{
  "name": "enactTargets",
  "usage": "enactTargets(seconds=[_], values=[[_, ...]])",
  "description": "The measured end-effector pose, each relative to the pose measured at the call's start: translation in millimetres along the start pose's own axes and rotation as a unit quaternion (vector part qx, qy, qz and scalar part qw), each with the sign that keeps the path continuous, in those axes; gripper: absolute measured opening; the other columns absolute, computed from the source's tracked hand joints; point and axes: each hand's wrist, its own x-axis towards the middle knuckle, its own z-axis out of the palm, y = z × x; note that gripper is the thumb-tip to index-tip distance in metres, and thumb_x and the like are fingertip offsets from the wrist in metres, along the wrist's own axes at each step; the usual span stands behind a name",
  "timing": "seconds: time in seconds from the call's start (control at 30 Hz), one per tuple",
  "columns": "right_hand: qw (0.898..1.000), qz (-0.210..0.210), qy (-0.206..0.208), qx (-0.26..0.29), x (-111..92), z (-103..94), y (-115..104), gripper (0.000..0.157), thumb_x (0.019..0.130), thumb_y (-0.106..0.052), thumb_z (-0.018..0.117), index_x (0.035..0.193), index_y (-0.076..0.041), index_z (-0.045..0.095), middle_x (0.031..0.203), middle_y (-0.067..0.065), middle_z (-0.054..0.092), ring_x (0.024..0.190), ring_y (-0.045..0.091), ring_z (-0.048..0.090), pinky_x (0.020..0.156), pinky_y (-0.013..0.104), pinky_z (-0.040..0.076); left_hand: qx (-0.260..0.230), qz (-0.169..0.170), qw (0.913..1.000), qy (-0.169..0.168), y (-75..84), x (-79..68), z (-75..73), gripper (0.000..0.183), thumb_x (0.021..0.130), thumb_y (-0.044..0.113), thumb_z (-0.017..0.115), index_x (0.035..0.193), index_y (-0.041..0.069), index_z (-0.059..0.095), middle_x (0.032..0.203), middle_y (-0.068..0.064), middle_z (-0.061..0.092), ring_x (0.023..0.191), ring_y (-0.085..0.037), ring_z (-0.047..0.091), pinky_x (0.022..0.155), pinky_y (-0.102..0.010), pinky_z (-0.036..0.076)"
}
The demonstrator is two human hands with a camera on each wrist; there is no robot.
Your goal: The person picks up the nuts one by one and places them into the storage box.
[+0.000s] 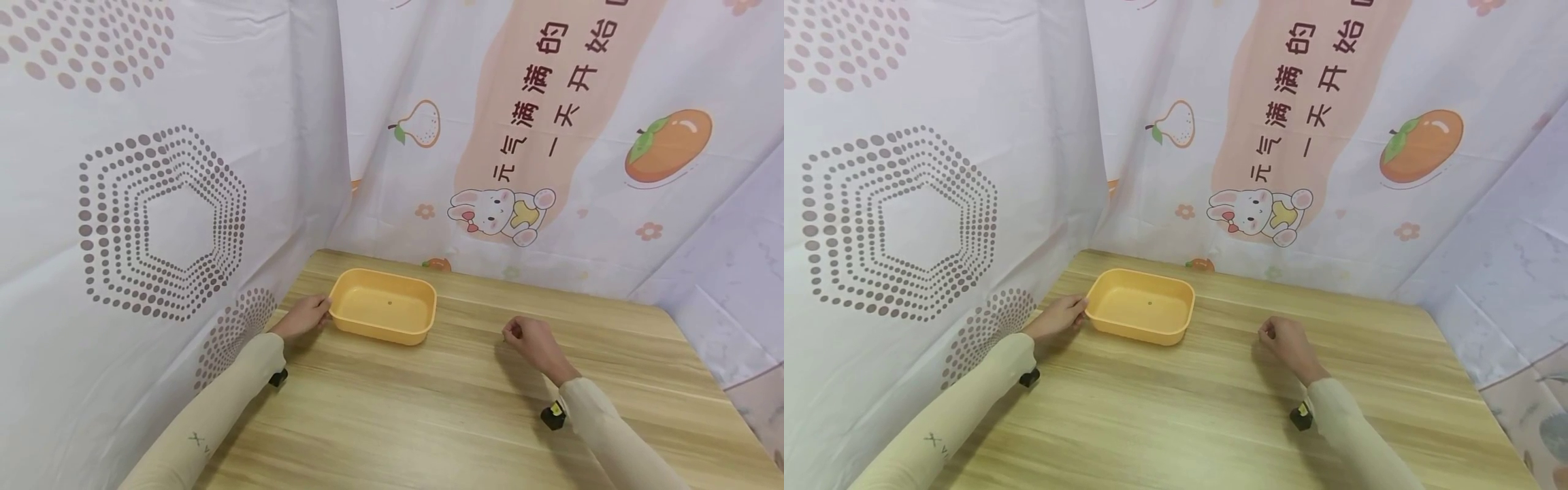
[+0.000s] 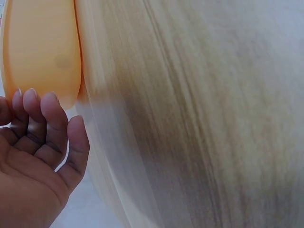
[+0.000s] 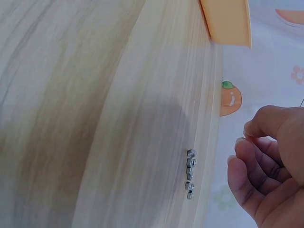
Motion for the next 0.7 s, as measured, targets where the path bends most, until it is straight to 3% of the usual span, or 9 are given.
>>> enactTargets(seconds=[0.47,0.7], values=[[1.0,-0.01,0.002,-0.005,6.8,5.9,-5.2,0.009,0.098,-0.01,0.064,0.093,-0.008,0.071,0.079,-0.004,0.066,0.07,0.01,0.057,0.064,0.033,0.05,0.003,-0.003,1.0,0.005,3.4,-1.7,-0.1,0.035,0.114,0.024,0.038,0.094,0.003,0.058,0.082,-0.016,0.059,0.068,-0.022,0.055,0.061,-0.029,0.045],[1.0,-0.012,0.012,0.002,7.7,3.5,-11.3,0.009,0.096,-0.008,0.064,0.091,-0.007,0.071,0.077,-0.003,0.065,0.067,0.011,0.057,0.064,0.032,0.049,-0.008,-0.003,1.0,0.004,2.3,-1.3,0.2,0.034,0.114,0.023,0.039,0.095,0.002,0.058,0.082,-0.016,0.059,0.069,-0.022,0.055,0.064,-0.032,0.049]])
